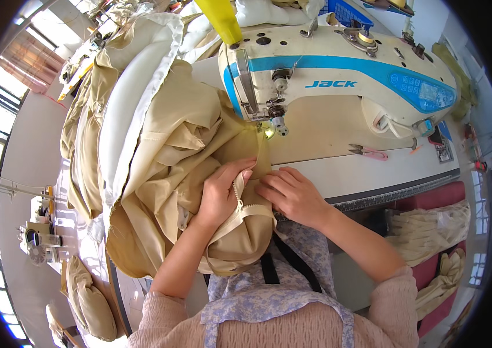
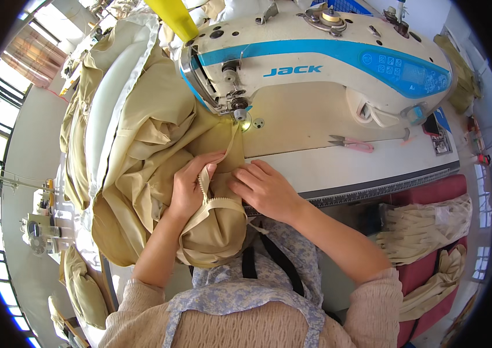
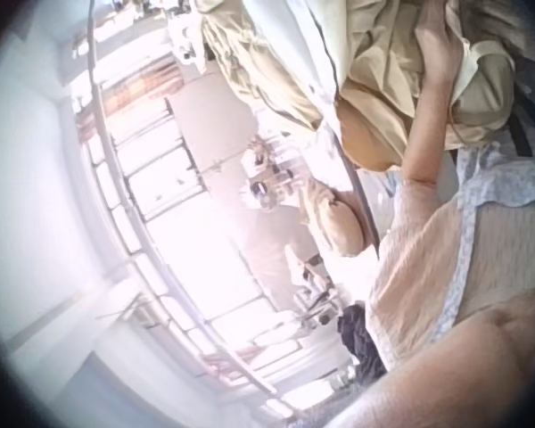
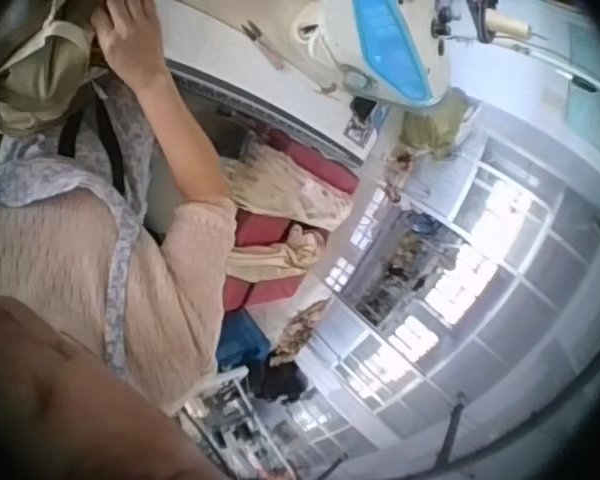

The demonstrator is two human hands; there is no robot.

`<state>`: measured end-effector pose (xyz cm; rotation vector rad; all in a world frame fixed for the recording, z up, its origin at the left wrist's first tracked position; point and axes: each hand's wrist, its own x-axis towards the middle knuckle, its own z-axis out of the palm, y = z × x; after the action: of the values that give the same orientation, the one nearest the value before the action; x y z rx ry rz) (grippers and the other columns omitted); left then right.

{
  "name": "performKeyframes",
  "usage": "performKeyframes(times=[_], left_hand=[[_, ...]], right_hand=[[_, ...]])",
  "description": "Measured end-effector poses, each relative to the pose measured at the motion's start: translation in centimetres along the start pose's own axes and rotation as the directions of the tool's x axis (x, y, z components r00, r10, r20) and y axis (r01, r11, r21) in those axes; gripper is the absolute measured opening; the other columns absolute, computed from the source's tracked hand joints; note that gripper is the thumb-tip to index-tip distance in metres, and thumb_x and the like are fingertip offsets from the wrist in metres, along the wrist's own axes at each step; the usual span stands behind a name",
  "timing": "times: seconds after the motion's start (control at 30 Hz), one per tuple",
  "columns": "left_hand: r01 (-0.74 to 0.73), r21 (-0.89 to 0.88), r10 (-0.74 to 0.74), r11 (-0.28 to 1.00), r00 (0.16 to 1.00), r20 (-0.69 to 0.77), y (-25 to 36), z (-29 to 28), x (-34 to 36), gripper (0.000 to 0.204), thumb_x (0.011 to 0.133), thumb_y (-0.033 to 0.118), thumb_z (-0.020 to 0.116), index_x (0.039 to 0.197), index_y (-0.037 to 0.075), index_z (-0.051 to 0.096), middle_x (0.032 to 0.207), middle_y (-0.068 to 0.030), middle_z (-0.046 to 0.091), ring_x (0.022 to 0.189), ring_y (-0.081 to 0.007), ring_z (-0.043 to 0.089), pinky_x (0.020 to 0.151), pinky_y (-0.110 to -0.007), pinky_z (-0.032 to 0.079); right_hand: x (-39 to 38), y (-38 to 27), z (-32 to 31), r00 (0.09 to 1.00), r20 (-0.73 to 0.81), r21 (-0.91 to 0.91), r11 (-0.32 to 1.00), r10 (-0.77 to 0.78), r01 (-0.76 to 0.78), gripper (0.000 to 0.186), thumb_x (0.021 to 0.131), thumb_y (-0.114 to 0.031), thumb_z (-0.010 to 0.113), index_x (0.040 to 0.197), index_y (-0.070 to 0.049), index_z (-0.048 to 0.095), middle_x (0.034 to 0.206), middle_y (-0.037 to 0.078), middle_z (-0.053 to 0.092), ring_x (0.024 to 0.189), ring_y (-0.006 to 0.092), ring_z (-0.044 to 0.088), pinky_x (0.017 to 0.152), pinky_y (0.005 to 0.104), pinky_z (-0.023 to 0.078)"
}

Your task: The person sews a zipper onto a beige fabric item using a sewing machine. They repeatedly align the zipper, sew along its length, and trim excess thread. The person also uses a seam ripper to remove stitches and adjusts the fabric throughout.

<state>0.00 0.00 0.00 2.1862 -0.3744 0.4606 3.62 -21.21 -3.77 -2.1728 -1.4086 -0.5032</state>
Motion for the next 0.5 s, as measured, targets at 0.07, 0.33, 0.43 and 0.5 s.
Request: performKeyframes(times=[0.07, 0.33, 0.43, 0.5], left_hand=[[0.061, -0.079, -0.060, 0.995, 0.998, 0.007, 0.7, -0.9, 0.5, 0.017, 0.098, 0.007, 0.069, 0.112, -0.002, 0.071, 0.115, -0.0181, 0.073, 0.103, -0.0317, 0.072, 0.085, -0.036, 0.058], [-0.246, 0.007, 0.242, 0.969, 0.957, 0.157, -1.0, -0.9, 3.7, 0.020, 0.081, 0.014, 0.084, 0.094, 0.005, 0.072, 0.094, -0.0093, 0.069, 0.083, -0.0294, 0.069, 0.069, -0.039, 0.057], [-0.378, 0.105, 0.347, 0.920, 0.910, 0.228, -0.5, -0.9, 3.4, 0.024, 0.072, 0.011, 0.085, 0.092, 0.008, 0.071, 0.095, -0.0045, 0.068, 0.081, -0.0265, 0.069, 0.067, -0.038, 0.057], [-0.302, 0.086, 0.267, 0.949, 0.919, 0.290, -0.4, -1.3, 3.0, 0.039, 0.069, -0.001, 0.081, 0.105, 0.007, 0.069, 0.108, -0.0083, 0.067, 0.097, -0.0308, 0.066, 0.079, -0.041, 0.057]], right_hand=[[1.1, -0.3, 0.2, 0.994, -0.106, -0.064, 0.998, 0.013, -0.020, 0.038, 0.081, -0.013, 0.069, 0.119, -0.009, 0.068, 0.119, 0.010, 0.061, 0.113, 0.0266, 0.060, 0.101, 0.0402, 0.049], [1.9, 1.3, 0.3, 0.971, -0.170, 0.039, 0.986, 0.165, -0.161, 0.038, 0.084, -0.015, 0.069, 0.120, -0.002, 0.066, 0.122, 0.010, 0.063, 0.110, 0.0274, 0.061, 0.099, 0.0411, 0.049], [2.3, 1.4, 0.0, 0.970, -0.216, -0.009, 0.993, 0.111, -0.116, 0.041, 0.082, -0.014, 0.071, 0.120, -0.001, 0.066, 0.121, 0.011, 0.065, 0.108, 0.0266, 0.063, 0.097, 0.0409, 0.050], [1.9, 1.7, 0.0, 0.982, -0.179, -0.028, 0.997, 0.061, -0.067, 0.043, 0.079, -0.014, 0.072, 0.119, 0.000, 0.066, 0.120, 0.012, 0.065, 0.106, 0.0263, 0.063, 0.095, 0.0405, 0.050]])
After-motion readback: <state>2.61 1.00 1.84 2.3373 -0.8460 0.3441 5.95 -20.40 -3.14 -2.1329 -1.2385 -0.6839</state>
